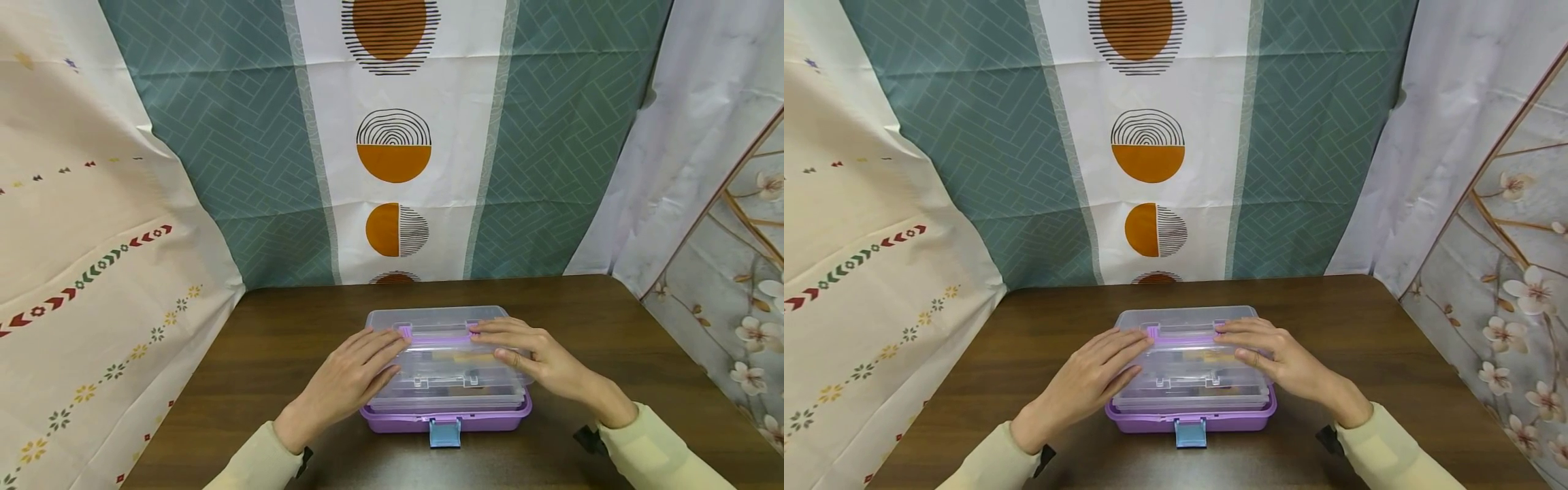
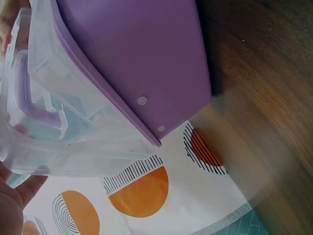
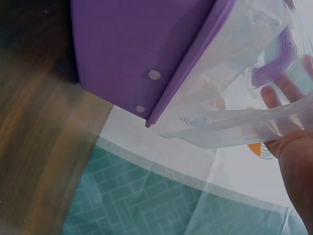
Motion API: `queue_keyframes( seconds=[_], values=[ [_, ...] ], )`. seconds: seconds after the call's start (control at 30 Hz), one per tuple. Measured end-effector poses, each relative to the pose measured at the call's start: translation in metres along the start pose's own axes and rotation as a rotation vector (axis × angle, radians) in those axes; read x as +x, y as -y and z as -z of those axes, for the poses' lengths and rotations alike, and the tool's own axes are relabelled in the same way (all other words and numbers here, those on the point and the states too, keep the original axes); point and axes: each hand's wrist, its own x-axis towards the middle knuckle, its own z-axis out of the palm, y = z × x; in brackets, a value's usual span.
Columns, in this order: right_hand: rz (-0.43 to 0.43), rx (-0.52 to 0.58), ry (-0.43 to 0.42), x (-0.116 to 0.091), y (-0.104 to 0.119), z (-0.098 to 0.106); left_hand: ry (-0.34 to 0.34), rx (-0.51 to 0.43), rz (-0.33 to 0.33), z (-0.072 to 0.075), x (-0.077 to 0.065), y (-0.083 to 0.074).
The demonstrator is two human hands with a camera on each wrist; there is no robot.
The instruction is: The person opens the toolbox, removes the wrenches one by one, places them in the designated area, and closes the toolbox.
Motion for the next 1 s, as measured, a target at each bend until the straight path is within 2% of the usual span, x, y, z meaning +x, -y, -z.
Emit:
queue_keyframes(
  seconds=[0.2,0.4,0.63,0.73,0.9,1.0],
  values=[
    [-0.093,0.032,0.020,0.003,0.001,0.004,0.050,-0.002,0.009,0.002,-0.002,0.000],
    [-0.095,0.022,0.018,0.004,0.002,0.005,0.118,0.029,-0.011,0.004,-0.003,0.003],
    [-0.118,0.011,0.012,0.003,0.003,0.002,0.122,0.082,-0.048,0.006,-0.004,0.005],
    [-0.097,-0.060,-0.004,0.000,0.005,-0.002,0.117,0.098,-0.063,0.007,-0.004,0.005],
    [-0.031,-0.297,-0.039,-0.011,0.011,-0.008,0.113,0.107,-0.074,0.008,-0.004,0.005],
    [0.073,-0.422,-0.069,-0.015,0.013,-0.012,0.113,0.104,-0.076,0.009,-0.003,0.006]
  ],
)
